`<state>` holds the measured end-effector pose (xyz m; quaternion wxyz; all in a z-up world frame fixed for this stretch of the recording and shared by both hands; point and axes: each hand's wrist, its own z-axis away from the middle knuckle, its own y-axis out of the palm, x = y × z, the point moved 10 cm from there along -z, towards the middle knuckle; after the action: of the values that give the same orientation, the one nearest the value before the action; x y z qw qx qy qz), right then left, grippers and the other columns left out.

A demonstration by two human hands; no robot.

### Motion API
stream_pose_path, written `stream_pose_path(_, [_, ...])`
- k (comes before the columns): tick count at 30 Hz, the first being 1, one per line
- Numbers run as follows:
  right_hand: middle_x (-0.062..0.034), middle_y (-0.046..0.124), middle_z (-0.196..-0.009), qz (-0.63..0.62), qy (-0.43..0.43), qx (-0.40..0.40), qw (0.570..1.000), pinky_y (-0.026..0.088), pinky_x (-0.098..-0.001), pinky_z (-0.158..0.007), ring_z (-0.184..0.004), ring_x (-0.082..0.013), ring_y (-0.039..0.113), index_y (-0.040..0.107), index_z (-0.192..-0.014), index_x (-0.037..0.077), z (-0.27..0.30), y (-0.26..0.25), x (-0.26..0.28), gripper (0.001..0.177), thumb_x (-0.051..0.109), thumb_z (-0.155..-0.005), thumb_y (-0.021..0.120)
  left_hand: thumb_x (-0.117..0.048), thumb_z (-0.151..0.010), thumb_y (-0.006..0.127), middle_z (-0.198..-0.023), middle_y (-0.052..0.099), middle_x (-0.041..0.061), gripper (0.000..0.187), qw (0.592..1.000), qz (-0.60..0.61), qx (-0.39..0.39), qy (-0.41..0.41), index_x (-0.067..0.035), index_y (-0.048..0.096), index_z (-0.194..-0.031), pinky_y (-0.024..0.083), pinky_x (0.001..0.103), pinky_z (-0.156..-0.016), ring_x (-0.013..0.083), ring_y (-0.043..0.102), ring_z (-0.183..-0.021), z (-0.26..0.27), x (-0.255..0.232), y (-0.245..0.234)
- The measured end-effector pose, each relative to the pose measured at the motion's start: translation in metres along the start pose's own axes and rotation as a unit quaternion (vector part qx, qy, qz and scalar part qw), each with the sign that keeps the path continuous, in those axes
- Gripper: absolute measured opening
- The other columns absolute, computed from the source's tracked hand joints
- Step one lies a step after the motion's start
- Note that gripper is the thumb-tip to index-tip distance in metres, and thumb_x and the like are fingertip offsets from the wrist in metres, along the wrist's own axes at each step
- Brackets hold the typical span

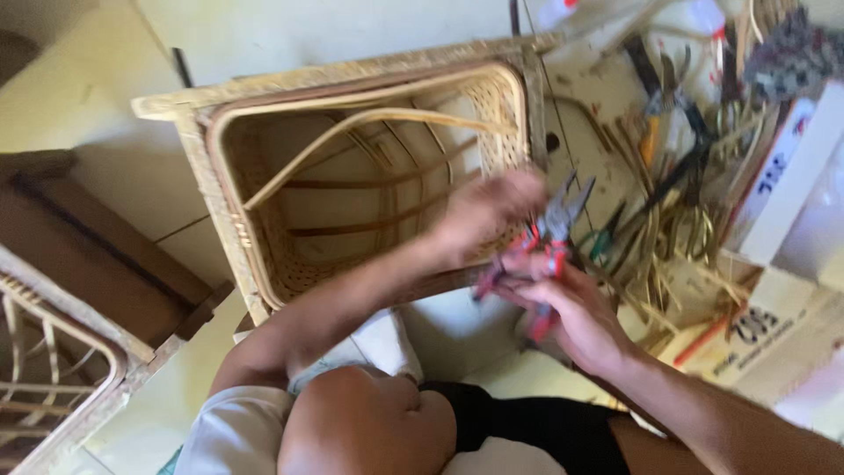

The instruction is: The person weaves a rectangular basket by inserting thin wooden strips into a wooden mold. They use a hammer to tap the strips into place and pliers to trim excess material, gradually building the basket's structure.

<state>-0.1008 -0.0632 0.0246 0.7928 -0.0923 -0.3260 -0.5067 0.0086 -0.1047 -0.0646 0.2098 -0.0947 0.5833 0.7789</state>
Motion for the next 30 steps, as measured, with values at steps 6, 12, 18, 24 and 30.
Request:
stream_pose_path(6, [-0.0169, 0.062, -0.126, -0.181, -0.057, 0.042, 0.981, 0.049, -0.0558, -0.112, -0.129, -0.0406, 0.063, 0.056, -0.123, -0.001, -0.022, 0.023, -0.005, 0.036, -0.006, -0.088, 0.047, -0.026, -0.093, 0.078, -0.108, 0.072, 0.009, 0.04, 0.988, -0.059, -0.134, -0.042, -0.001, 0.066, -0.122, 0.057, 0.038, -0.092, 0.0194, 0.069, -0.098, -0.042, -0.006, -0.093])
stream_pose_path(12, [-0.0199, 0.06, -0.133, -0.212, -0.044, 0.047, 0.975, 0.044, -0.0507, -0.11, -0.129, -0.0371, 0.058, 0.054, -0.133, 0.004, -0.038, 0.061, -0.004, 0.046, 0.005, -0.087, 0.046, -0.021, -0.09, 0.07, -0.105, 0.071, 0.008, 0.041, 0.997, 0.028, -0.058, -0.052, -0.004, 0.062, -0.127, 0.056, 0.036, -0.091, 0.0201, 0.067, -0.097, -0.064, -0.022, -0.077])
stream_pose_path(18, [-0.0163, 0.06, -0.13, -0.261, -0.016, 0.002, 0.965, 0.045, -0.054, -0.111, -0.13, -0.0354, 0.06, 0.052, -0.134, 0.007, -0.049, 0.077, 0.003, 0.048, 0.015, -0.087, 0.05, -0.008, -0.087, 0.055, -0.114, 0.064, 0.009, 0.039, 0.992, 0.046, -0.032, -0.11, 0.001, 0.061, -0.125, 0.054, 0.038, -0.096, 0.021, 0.063, -0.102, -0.05, -0.001, -0.076])
stream_pose_path(24, [-0.0172, 0.062, -0.127, -0.285, 0.0, -0.013, 0.958, 0.046, -0.0543, -0.107, -0.125, -0.0342, 0.061, 0.05, -0.134, 0.007, -0.06, 0.085, 0.003, 0.045, 0.023, -0.092, 0.051, -0.006, -0.084, 0.053, -0.116, 0.062, 0.01, 0.045, 0.992, 0.019, -0.035, -0.119, 0.0, 0.057, -0.129, 0.055, 0.038, -0.093, 0.0227, 0.064, -0.101, -0.044, 0.004, -0.08])
stream_pose_path(30, [-0.0168, 0.062, -0.125, -0.283, -0.023, -0.022, 0.958, 0.047, -0.0533, -0.107, -0.122, -0.0322, 0.061, 0.051, -0.137, 0.006, -0.064, 0.088, -0.002, 0.047, 0.027, -0.095, 0.051, -0.007, -0.086, 0.055, -0.114, 0.063, 0.015, 0.046, 0.989, 0.059, -0.027, -0.133, -0.001, 0.053, -0.131, 0.058, 0.038, -0.09, 0.0263, 0.068, -0.1, -0.04, 0.01, -0.082])
